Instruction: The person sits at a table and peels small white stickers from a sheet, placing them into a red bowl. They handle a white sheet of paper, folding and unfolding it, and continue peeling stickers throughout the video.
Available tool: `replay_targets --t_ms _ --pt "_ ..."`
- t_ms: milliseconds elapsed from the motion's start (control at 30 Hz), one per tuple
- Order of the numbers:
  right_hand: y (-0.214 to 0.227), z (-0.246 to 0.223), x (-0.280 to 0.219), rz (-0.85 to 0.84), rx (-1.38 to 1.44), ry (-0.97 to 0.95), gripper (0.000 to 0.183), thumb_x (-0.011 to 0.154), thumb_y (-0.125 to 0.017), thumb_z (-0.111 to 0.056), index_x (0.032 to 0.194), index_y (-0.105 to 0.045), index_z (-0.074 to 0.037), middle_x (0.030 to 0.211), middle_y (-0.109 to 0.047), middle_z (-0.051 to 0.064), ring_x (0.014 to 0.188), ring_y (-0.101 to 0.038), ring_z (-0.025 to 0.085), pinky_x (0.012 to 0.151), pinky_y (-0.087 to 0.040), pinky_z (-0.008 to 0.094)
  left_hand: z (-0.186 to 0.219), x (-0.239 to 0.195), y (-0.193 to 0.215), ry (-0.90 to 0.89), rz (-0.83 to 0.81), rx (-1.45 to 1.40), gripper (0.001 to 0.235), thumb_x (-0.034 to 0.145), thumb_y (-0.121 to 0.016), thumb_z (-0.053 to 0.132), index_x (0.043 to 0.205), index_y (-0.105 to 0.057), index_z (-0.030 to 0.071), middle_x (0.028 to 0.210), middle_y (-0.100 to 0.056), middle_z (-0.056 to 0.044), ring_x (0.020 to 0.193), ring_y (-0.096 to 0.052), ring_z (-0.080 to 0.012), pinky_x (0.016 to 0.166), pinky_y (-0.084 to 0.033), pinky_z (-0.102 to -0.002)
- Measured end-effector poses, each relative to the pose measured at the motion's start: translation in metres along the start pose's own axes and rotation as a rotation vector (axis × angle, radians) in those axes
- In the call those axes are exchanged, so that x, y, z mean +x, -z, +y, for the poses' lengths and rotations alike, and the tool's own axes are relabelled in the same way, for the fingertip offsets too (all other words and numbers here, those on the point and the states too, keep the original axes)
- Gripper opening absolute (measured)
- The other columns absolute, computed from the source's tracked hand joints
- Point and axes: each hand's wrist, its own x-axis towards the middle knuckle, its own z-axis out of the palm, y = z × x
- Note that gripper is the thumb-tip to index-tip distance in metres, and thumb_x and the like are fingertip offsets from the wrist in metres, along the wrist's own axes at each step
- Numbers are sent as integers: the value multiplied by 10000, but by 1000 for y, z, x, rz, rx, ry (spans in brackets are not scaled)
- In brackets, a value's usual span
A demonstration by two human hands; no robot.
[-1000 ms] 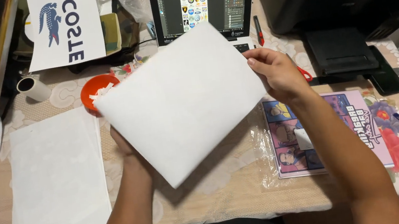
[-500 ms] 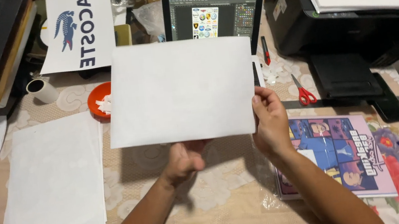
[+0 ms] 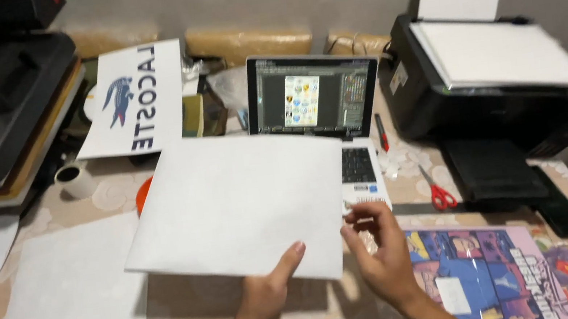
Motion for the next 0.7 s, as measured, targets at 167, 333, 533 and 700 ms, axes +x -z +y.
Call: replay_targets --t_ms 167,333,533,700 --pt "13 8 -2 -127 -188 419 438 945 -676 23 1373 -618 -49 1235 -720 140 1109 -690 266 947 -619 358 27 -12 -7 175 45 23 622 852 -874 131 1450 -777 -9 1515 -822 -125 1389 -767 -265 1288 -542 -383" --pt "21 6 7 -256 -262 634 564 920 -645 158 1444 -586 -42 1221 -771 125 1140 -746 296 1071 -619 445 69 -15 -20 515 106 106 471 892 -867 159 1274 -882 -116 1412 -893 -180 1371 -806 -270 1275 -578 -359" --pt "26 15 16 -334 -337 731 628 964 -722 83 1537 -511 -63 1268 -765 175 1131 -750 335 1003 -657 471 36 -2 -15 255 42 -37 577 857 -859 83 1418 -815 -44 1500 -853 -149 1403 -778 -287 1289 -551 -410" --pt "22 29 12 -338 -351 775 618 1033 -746 17 1583 -474 -55 1288 -748 194 1149 -721 355 1002 -649 485 55 -3 -14 405 43 85 428 891 -855 133 1263 -872 -77 1379 -885 -158 1313 -808 -271 1221 -613 -379"
